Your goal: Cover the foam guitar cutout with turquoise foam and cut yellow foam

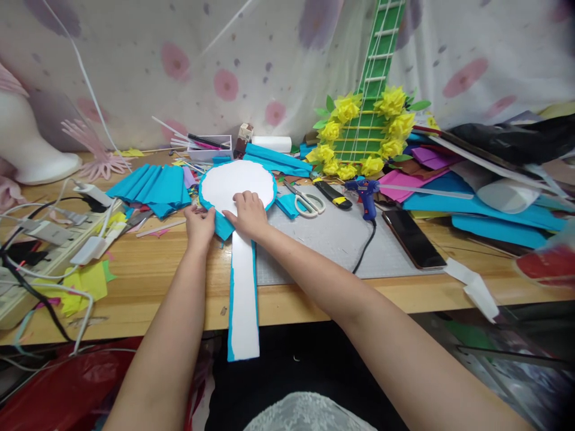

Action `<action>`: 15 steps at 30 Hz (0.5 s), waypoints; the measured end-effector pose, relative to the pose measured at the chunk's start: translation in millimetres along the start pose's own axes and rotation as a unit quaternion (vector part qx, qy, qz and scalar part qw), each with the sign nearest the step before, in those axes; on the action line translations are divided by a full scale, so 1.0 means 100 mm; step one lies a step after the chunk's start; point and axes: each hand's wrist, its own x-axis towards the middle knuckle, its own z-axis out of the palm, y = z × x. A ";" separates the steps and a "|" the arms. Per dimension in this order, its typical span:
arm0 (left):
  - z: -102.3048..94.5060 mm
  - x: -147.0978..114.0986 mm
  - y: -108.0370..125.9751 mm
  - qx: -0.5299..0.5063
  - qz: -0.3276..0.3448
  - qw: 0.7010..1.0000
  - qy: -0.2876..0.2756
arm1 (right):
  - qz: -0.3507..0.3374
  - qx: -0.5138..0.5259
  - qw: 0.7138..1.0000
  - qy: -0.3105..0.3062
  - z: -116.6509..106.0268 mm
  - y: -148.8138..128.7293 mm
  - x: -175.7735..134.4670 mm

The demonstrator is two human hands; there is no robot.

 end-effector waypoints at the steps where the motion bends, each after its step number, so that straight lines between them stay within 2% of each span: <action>1: 0.00 0.00 0.00 0.003 0.002 1.000 0.002 | -0.009 0.004 1.000 -0.004 0.00 0.02 -0.01; 6: 0.03 0.02 -0.01 0.009 0.012 1.000 0.006 | -0.044 0.020 0.999 -0.012 -0.03 0.09 -0.06; 15: 0.03 -0.01 0.01 -0.005 0.012 1.000 0.012 | -0.037 0.047 0.998 -0.006 0.01 0.11 -0.03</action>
